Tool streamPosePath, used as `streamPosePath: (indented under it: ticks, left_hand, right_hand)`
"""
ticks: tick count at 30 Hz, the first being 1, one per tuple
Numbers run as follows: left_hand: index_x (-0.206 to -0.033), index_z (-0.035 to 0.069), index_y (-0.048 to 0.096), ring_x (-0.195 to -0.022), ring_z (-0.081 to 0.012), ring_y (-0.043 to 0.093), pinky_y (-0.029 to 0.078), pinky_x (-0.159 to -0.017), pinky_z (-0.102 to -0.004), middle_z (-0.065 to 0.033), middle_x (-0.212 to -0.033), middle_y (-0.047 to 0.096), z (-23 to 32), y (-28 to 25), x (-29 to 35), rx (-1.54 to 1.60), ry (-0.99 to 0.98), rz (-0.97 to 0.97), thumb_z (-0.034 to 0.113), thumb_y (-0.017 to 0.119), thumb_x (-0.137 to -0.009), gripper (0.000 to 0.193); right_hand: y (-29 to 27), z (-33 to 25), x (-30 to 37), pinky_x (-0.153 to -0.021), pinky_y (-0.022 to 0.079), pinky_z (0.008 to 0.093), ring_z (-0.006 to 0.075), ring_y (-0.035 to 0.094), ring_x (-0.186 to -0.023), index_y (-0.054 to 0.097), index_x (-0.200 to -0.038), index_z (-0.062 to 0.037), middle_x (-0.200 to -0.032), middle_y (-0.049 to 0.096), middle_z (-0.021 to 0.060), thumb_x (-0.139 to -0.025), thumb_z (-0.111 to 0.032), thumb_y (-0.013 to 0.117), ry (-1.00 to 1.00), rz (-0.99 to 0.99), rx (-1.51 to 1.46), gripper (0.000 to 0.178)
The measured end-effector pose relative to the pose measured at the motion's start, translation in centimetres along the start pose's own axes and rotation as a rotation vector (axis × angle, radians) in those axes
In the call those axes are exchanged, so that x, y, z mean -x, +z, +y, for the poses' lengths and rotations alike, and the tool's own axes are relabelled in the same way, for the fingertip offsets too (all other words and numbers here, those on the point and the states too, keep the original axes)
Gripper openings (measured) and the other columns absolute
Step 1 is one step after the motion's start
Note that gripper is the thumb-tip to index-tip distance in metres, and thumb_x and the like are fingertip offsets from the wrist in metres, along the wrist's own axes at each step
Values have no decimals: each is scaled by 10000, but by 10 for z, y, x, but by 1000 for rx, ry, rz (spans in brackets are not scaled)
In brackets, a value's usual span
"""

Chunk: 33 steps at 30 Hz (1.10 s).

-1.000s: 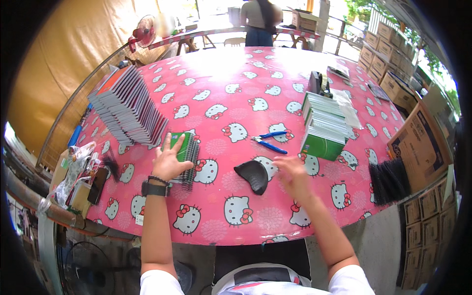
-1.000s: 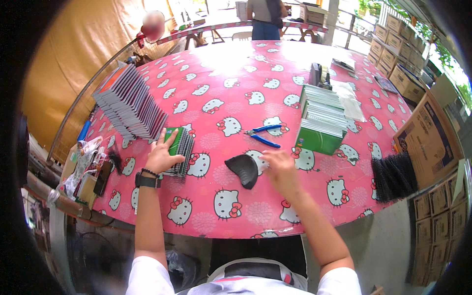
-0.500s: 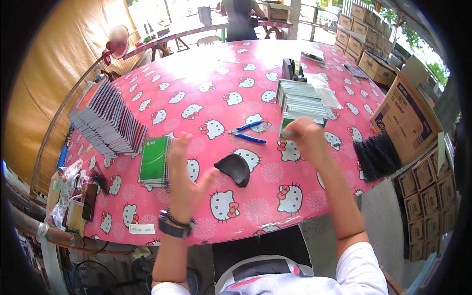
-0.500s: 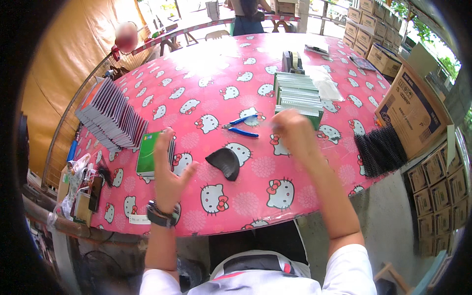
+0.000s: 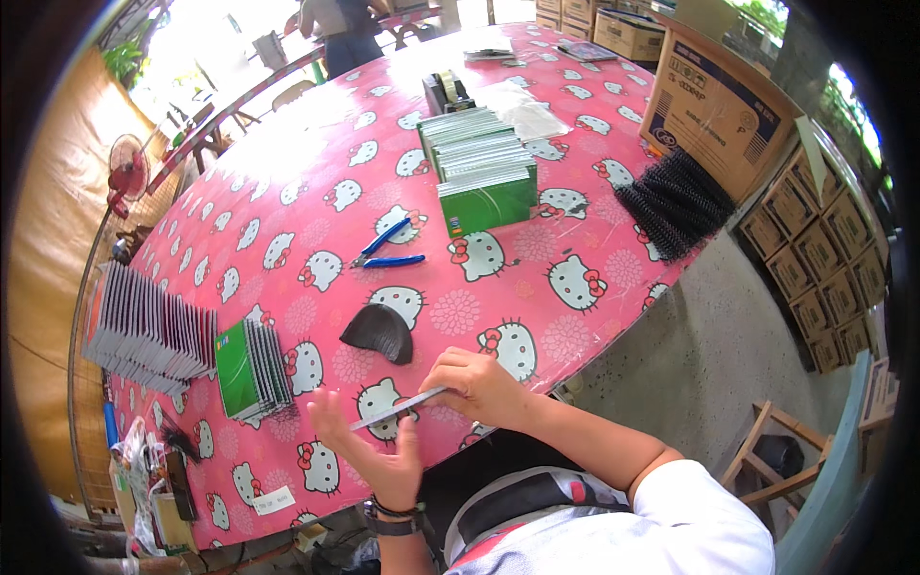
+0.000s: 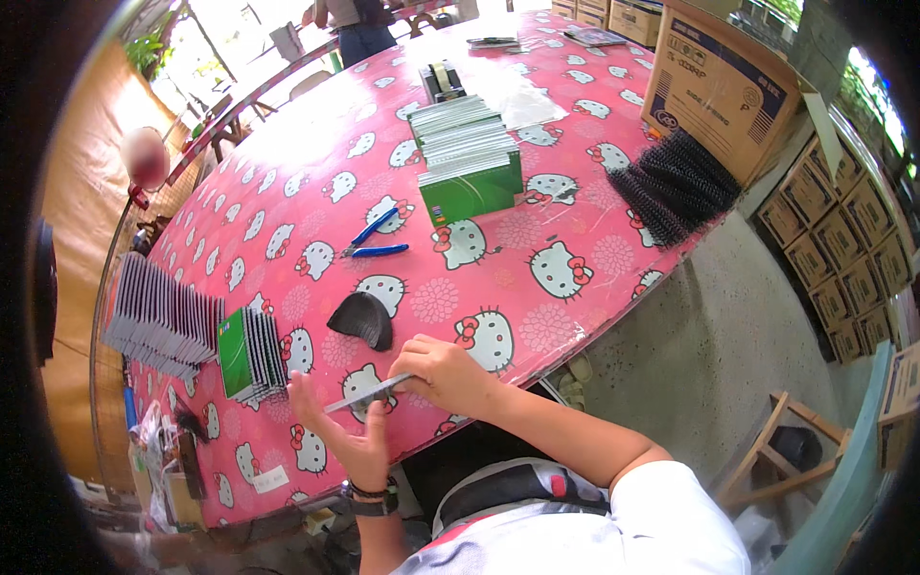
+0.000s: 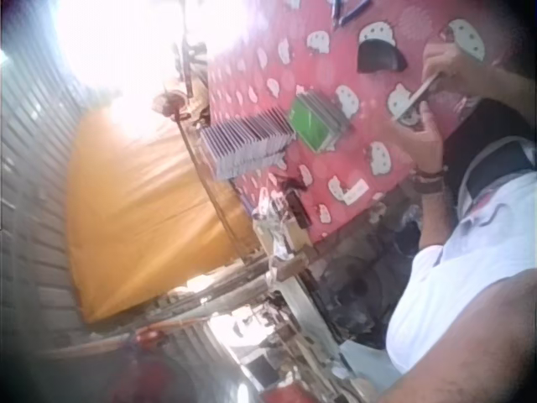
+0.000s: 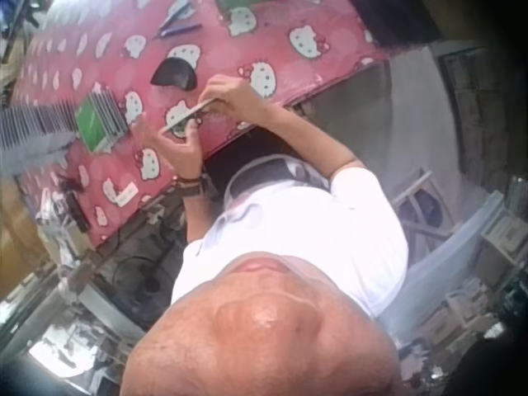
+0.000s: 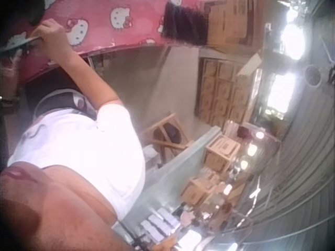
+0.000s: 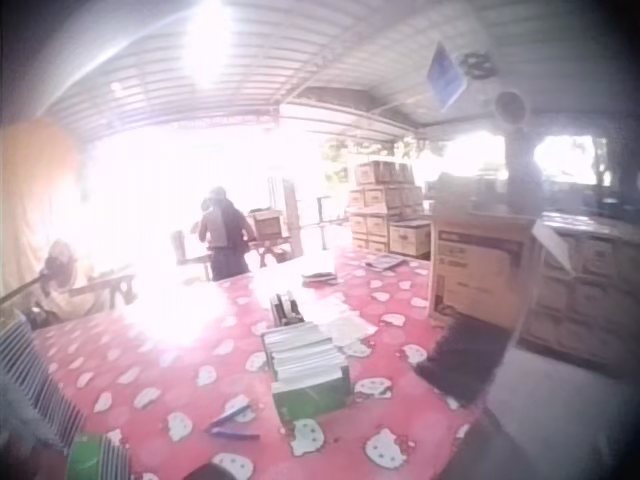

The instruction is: The person repeatedly picks up a green notebook and a black spiral binding, inserts the binding into the notebook spine, and places the assembled notebook into a growing stack. The process is repeated continuously throughout the clip.

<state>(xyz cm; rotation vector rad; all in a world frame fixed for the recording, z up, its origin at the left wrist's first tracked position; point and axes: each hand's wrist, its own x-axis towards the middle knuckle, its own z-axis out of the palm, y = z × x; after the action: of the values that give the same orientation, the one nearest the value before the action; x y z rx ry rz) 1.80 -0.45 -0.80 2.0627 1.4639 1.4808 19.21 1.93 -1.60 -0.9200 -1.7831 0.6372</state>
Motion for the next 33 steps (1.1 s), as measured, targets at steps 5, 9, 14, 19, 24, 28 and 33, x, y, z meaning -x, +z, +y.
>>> streamPosePath:
  ticks: [5, 9, 14, 19, 24, 28, 33]
  left_hand:
    - [-1049, 77, 699, -939, -262, 601, 394, -879, -374, -80, -975, 666, 7, 13, -8, -157, 246, -257, 30, 618, -816, 251]
    - [-1043, 96, 702, -825, -205, 591, 394, -788, -338, -38, -888, 662, 5, 13, -11, -150, 302, -236, 14, 624, -805, 265]
    - [-1040, 125, 705, -822, -167, 598, 384, -794, -318, 0, -892, 662, 5, 17, -13, -163, 310, -213, 27, 624, -790, 281]
    - [-1041, 106, 703, -821, -208, 588, 392, -784, -337, -37, -884, 656, 8, 17, -14, -140, 287, -224, 21, 624, -816, 254]
    - [-1040, 103, 700, -836, -212, 589, 394, -796, -336, -41, -900, 657, 7, 17, -11, -146, 282, -210, 20, 627, -810, 255]
    - [-1031, 110, 706, -855, -211, 576, 396, -788, -340, -36, -914, 646, 9, 19, -12, -151, 281, -173, 30, 636, -814, 242]
    - [-1015, 123, 714, -838, -208, 556, 395, -764, -338, -26, -883, 618, 10, 16, -8, -152, 246, -190, 46, 653, -815, 222]
  right_hand:
    - [-42, 26, -2, -753, 499, 342, 240, 610, -843, 668, -976, -59, -914, 655, 70, -675, -114, 787, -69, -193, 36, 328]
    - [-183, 69, -9, -783, 503, 379, 272, 630, -894, 691, -920, -30, -886, 685, 126, -763, -181, 718, 362, 326, 530, 219]
    - [-273, 124, 30, -850, 494, 413, 306, 594, -994, 628, -980, -68, -948, 628, 106, -742, -203, 731, 843, 443, 1412, 293]
    - [-285, 135, 23, -806, 519, 430, 328, 635, -907, 634, -907, -65, -906, 632, 132, -720, -161, 718, 730, 452, 1277, 226]
    - [-283, 107, 7, -771, 520, 437, 340, 652, -878, 665, -920, -62, -928, 662, 159, -803, -241, 701, 899, 252, 1039, 217]
    - [-268, 107, 5, -804, 506, 430, 333, 633, -911, 657, -940, -40, -937, 657, 163, -811, -353, 705, 745, 256, 1075, 342]
    - [-214, 114, 19, -846, 490, 408, 316, 590, -1001, 646, -931, -48, -979, 651, 143, -764, -245, 747, 699, 205, 1162, 277]
